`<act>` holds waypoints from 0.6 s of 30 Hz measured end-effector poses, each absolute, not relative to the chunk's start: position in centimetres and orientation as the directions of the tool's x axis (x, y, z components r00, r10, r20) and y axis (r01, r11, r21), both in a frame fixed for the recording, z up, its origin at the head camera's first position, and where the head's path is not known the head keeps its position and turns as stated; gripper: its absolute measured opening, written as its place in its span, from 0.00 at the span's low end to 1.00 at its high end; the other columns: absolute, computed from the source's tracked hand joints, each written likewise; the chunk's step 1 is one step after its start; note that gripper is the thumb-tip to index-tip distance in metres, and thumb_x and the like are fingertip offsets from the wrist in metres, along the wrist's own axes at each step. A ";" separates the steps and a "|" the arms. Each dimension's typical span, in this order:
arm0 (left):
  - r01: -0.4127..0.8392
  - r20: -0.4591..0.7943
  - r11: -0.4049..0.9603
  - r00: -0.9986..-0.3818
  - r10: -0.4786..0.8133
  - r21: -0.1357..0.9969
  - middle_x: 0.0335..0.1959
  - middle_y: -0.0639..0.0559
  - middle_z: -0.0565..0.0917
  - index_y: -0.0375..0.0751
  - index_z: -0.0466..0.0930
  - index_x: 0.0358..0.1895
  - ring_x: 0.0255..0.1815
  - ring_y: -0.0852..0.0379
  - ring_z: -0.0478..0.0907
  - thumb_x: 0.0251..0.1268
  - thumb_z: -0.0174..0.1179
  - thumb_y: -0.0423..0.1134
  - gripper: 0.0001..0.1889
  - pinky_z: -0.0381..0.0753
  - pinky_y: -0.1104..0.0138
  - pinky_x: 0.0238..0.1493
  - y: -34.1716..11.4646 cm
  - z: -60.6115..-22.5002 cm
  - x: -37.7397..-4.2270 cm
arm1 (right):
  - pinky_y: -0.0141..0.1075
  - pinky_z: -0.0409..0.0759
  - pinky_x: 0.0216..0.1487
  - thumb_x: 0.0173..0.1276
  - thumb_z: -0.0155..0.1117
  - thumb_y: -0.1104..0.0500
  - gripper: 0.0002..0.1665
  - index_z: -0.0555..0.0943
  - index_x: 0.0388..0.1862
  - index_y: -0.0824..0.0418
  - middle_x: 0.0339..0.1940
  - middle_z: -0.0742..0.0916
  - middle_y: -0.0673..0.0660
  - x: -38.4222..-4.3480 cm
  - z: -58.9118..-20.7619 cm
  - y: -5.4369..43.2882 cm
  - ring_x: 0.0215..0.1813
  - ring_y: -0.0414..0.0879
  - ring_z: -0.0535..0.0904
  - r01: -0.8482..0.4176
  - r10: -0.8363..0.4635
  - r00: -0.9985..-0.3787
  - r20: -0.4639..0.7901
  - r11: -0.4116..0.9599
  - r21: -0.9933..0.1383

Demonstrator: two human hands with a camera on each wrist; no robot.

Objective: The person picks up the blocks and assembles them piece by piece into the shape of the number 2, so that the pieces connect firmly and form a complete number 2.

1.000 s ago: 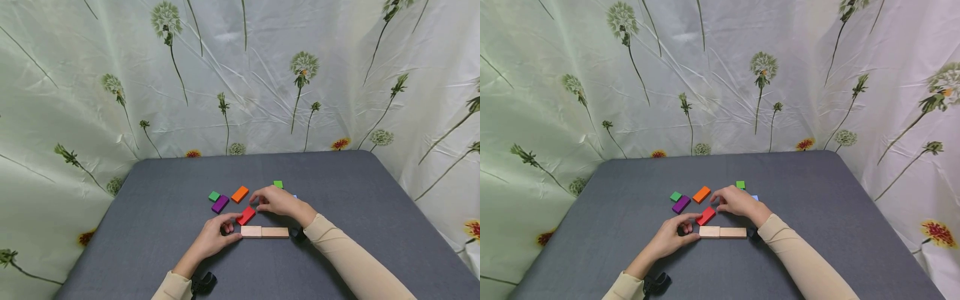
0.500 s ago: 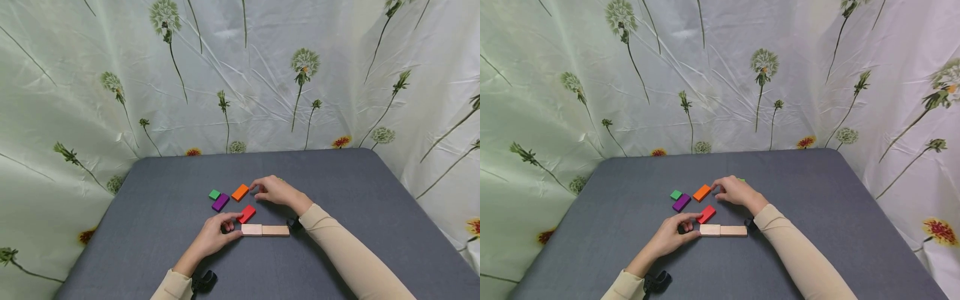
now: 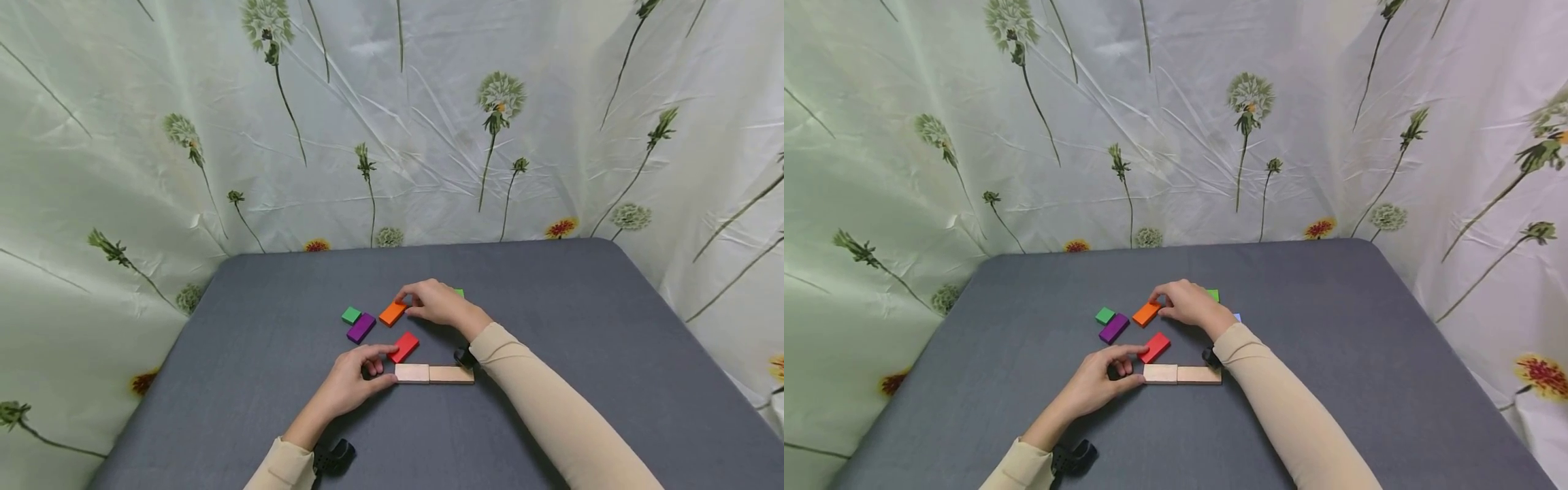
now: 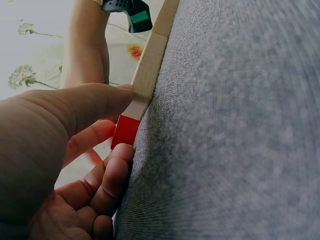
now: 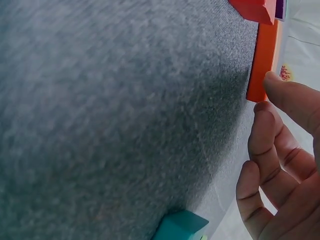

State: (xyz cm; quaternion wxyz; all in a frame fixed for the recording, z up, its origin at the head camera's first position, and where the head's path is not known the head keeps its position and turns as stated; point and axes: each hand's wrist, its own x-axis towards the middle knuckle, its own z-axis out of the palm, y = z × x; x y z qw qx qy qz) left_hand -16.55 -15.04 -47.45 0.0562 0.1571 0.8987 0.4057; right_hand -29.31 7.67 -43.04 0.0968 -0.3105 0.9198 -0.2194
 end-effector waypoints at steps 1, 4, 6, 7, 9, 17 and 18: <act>0.237 0.026 0.622 -0.944 0.329 0.747 0.34 0.62 0.81 0.55 0.88 0.62 0.36 0.64 0.76 0.65 0.78 0.44 0.22 0.73 0.69 0.41 -15.0 -47.4 -16.5 | 0.33 0.74 0.37 0.77 0.71 0.58 0.18 0.86 0.64 0.51 0.37 0.88 0.52 -29.4 -43.1 7.5 0.33 0.41 0.77 -0.530 -0.615 -0.787 -0.042 0.710 -0.464; 0.238 0.026 0.620 -0.943 0.330 0.748 0.34 0.62 0.81 0.55 0.88 0.62 0.36 0.64 0.76 0.65 0.78 0.43 0.22 0.73 0.69 0.41 -15.0 -47.4 -16.5 | 0.33 0.74 0.38 0.77 0.71 0.58 0.19 0.86 0.65 0.51 0.37 0.88 0.52 -29.6 -43.2 7.2 0.33 0.42 0.77 -0.524 -0.613 -0.788 -0.052 0.713 -0.466; 0.239 0.028 0.618 -0.943 0.331 0.749 0.34 0.61 0.81 0.55 0.88 0.62 0.36 0.64 0.76 0.65 0.78 0.43 0.22 0.73 0.69 0.41 -15.0 -47.5 -16.5 | 0.34 0.73 0.37 0.77 0.71 0.58 0.20 0.86 0.66 0.51 0.37 0.87 0.53 -29.6 -43.2 6.9 0.33 0.43 0.76 -0.521 -0.614 -0.787 -0.060 0.715 -0.466; 0.240 0.029 0.618 -0.943 0.332 0.748 0.34 0.61 0.81 0.55 0.88 0.62 0.36 0.64 0.76 0.65 0.78 0.44 0.22 0.73 0.69 0.41 -15.0 -47.5 -16.6 | 0.34 0.72 0.37 0.77 0.71 0.58 0.20 0.86 0.66 0.51 0.37 0.87 0.53 -29.7 -43.2 6.8 0.33 0.43 0.76 -0.520 -0.614 -0.787 -0.063 0.715 -0.467; 0.243 0.031 0.618 -0.942 0.333 0.748 0.34 0.61 0.81 0.55 0.88 0.62 0.36 0.64 0.76 0.65 0.78 0.44 0.22 0.73 0.69 0.41 -14.9 -47.5 -16.6 | 0.34 0.72 0.37 0.78 0.70 0.58 0.20 0.86 0.66 0.51 0.37 0.86 0.53 -29.6 -43.2 6.7 0.33 0.43 0.75 -0.519 -0.613 -0.787 -0.069 0.718 -0.464; 0.246 0.038 0.616 -0.943 0.331 0.748 0.34 0.61 0.81 0.55 0.88 0.62 0.36 0.64 0.75 0.64 0.79 0.43 0.23 0.73 0.69 0.40 -14.9 -47.5 -16.6 | 0.36 0.75 0.42 0.79 0.69 0.57 0.19 0.87 0.65 0.51 0.43 0.88 0.55 -29.6 -43.1 6.2 0.39 0.45 0.77 -0.525 -0.612 -0.787 -0.082 0.733 -0.433; 0.247 0.039 0.616 -0.943 0.331 0.748 0.34 0.61 0.81 0.54 0.88 0.62 0.36 0.64 0.75 0.64 0.79 0.43 0.23 0.73 0.69 0.40 -14.9 -47.5 -16.6 | 0.37 0.76 0.42 0.79 0.69 0.57 0.18 0.87 0.65 0.51 0.44 0.89 0.55 -29.7 -43.1 6.2 0.39 0.45 0.77 -0.524 -0.610 -0.788 -0.084 0.736 -0.428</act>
